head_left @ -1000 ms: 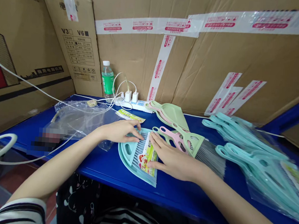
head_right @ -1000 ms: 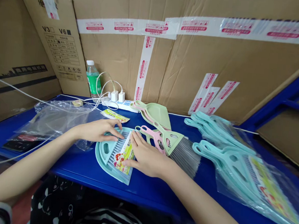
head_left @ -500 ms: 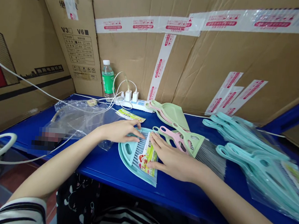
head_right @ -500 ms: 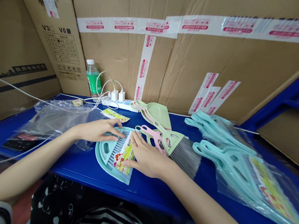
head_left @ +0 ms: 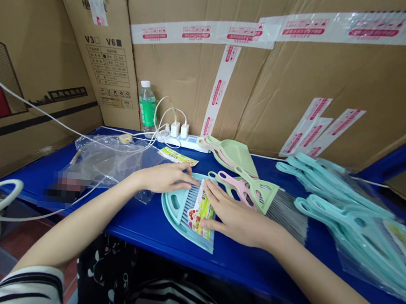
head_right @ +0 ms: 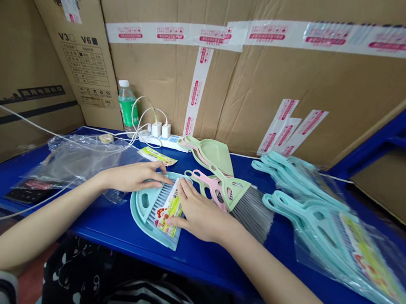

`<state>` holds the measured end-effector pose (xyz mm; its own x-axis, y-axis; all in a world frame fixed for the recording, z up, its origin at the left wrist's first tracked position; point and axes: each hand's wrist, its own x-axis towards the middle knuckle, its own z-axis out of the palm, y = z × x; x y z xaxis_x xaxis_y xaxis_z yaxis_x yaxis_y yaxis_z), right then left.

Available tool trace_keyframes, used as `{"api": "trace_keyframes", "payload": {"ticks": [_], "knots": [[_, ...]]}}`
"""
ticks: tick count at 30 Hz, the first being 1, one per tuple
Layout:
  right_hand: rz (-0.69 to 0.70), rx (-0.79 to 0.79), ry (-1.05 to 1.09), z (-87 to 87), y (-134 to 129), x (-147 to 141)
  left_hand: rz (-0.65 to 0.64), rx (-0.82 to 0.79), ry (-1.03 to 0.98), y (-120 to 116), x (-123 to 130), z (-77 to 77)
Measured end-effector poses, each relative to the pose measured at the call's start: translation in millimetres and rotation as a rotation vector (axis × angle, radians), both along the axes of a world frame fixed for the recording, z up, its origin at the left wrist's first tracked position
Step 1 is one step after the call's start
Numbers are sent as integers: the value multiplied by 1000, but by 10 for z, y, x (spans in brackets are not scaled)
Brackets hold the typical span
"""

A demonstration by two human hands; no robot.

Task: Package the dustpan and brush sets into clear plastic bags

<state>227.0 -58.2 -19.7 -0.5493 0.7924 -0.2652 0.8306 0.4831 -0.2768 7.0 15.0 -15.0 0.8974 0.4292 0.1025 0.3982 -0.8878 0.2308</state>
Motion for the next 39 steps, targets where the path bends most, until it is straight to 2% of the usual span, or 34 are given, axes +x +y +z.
{"api": "trace_keyframes", "payload": {"ticks": [4,18,26,35,39], "knots": [[-6,-9,-45,5,-1,-5,-14,33,-10,4,2,-13],[30,54,64,-92,21,42,-14,73,-25,-1,-4,-5],[10,21,-36,-28,5,-7,4,72,-36,-3,-5,33],[34,47,72,-115,37,43,-3,88,-54,-17,18,44],[25,44,47,-106,35,36,-11,94,-55,-25,27,46]]}}
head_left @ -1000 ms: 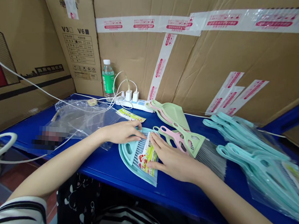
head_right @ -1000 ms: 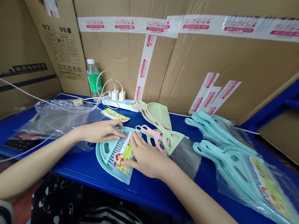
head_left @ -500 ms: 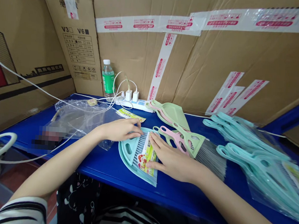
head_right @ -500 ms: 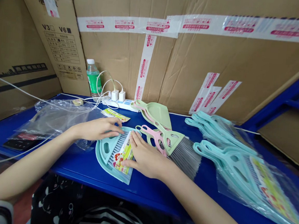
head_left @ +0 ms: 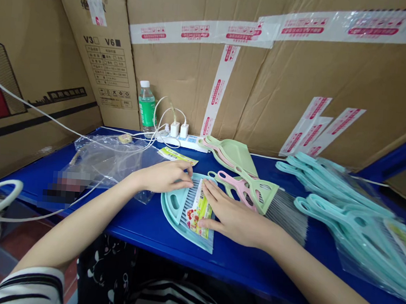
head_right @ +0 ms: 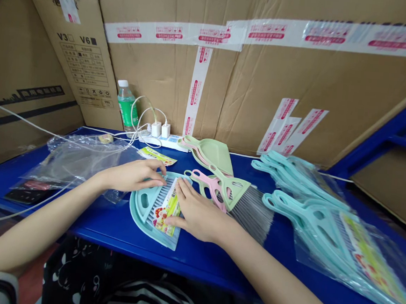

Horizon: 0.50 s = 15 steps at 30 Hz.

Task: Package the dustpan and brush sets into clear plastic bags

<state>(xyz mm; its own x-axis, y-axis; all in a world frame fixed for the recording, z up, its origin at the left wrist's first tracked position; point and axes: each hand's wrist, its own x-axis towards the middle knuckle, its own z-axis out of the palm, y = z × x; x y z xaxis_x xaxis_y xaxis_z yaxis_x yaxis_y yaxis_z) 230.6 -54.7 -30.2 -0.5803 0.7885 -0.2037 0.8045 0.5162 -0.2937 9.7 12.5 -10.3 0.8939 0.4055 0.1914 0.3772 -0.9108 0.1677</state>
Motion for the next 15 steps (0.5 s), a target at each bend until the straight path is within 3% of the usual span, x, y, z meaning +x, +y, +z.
{"api": "trace_keyframes", "payload": {"ticks": [15], "knots": [[0,8,-58,34,-15,-31,-8,44,-4,2,-8,7]]}}
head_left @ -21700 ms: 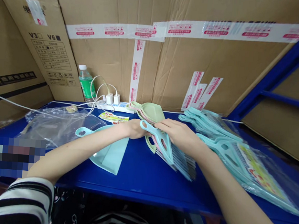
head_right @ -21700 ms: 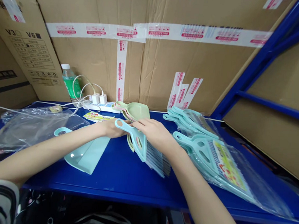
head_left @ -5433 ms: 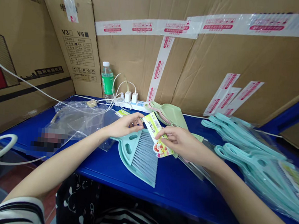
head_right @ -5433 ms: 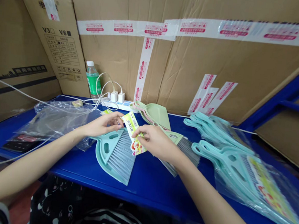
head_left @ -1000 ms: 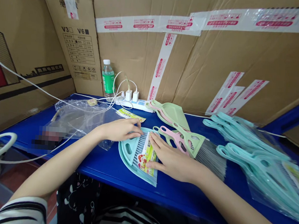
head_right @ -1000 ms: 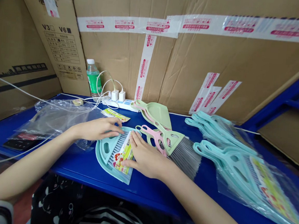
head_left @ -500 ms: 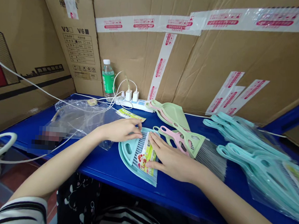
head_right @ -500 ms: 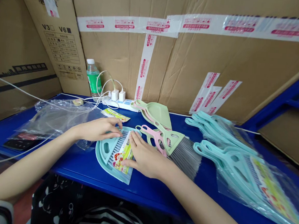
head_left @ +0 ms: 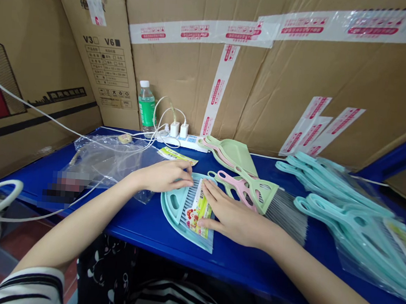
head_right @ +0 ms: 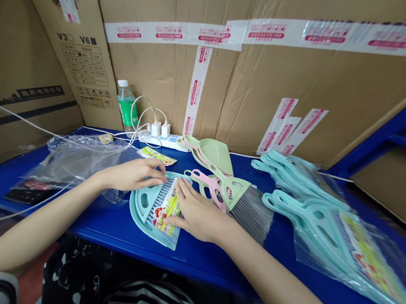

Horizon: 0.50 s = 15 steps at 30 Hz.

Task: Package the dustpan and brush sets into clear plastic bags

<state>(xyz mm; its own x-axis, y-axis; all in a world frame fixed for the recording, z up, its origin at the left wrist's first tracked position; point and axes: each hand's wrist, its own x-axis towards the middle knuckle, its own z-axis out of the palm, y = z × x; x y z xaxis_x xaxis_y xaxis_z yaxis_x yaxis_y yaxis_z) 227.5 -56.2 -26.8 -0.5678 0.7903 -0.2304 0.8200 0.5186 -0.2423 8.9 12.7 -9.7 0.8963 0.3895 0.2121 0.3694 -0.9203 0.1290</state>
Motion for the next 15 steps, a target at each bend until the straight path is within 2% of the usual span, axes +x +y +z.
{"api": "trace_keyframes", "payload": {"ticks": [15], "knots": [[8,27,22,-55,14,16,8,38,95,-51,38,-68]]}}
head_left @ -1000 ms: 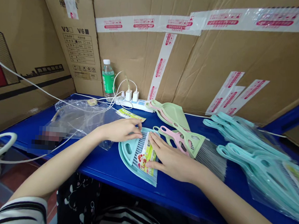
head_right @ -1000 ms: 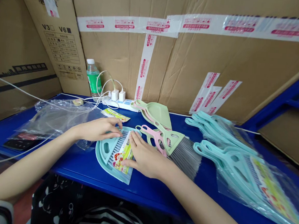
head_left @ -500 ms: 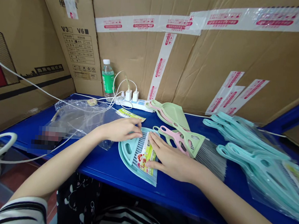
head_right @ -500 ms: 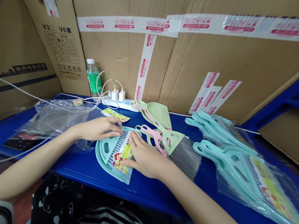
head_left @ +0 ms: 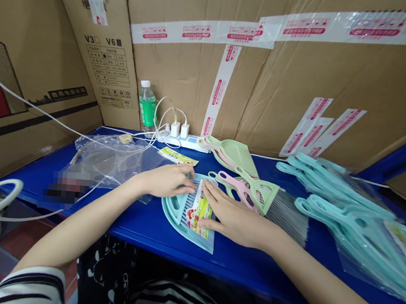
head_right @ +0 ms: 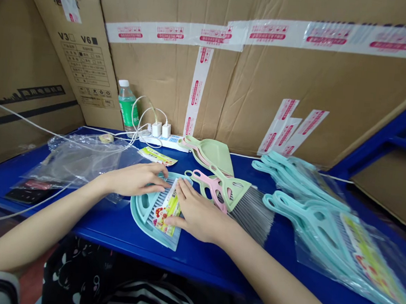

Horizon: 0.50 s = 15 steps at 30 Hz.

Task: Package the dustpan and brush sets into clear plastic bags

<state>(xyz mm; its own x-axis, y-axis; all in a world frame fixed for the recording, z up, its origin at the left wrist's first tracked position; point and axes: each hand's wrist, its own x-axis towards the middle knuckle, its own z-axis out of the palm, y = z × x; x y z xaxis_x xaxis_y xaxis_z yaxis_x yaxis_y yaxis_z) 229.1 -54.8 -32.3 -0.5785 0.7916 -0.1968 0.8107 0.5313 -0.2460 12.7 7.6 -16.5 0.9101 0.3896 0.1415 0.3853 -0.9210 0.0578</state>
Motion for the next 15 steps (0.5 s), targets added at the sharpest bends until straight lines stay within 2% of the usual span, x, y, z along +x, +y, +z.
{"api": "trace_keyframes", "payload": {"ticks": [6,11,15], "knots": [[-7,-14,-22,23,-6,-19,25,-14,13,0,-23,56],[-22,-61,-15,91,-25,-20,214,82,51,29,-65,116],[-19,-91,-27,131,-30,-6,323,77,172,20,-44,123]]}}
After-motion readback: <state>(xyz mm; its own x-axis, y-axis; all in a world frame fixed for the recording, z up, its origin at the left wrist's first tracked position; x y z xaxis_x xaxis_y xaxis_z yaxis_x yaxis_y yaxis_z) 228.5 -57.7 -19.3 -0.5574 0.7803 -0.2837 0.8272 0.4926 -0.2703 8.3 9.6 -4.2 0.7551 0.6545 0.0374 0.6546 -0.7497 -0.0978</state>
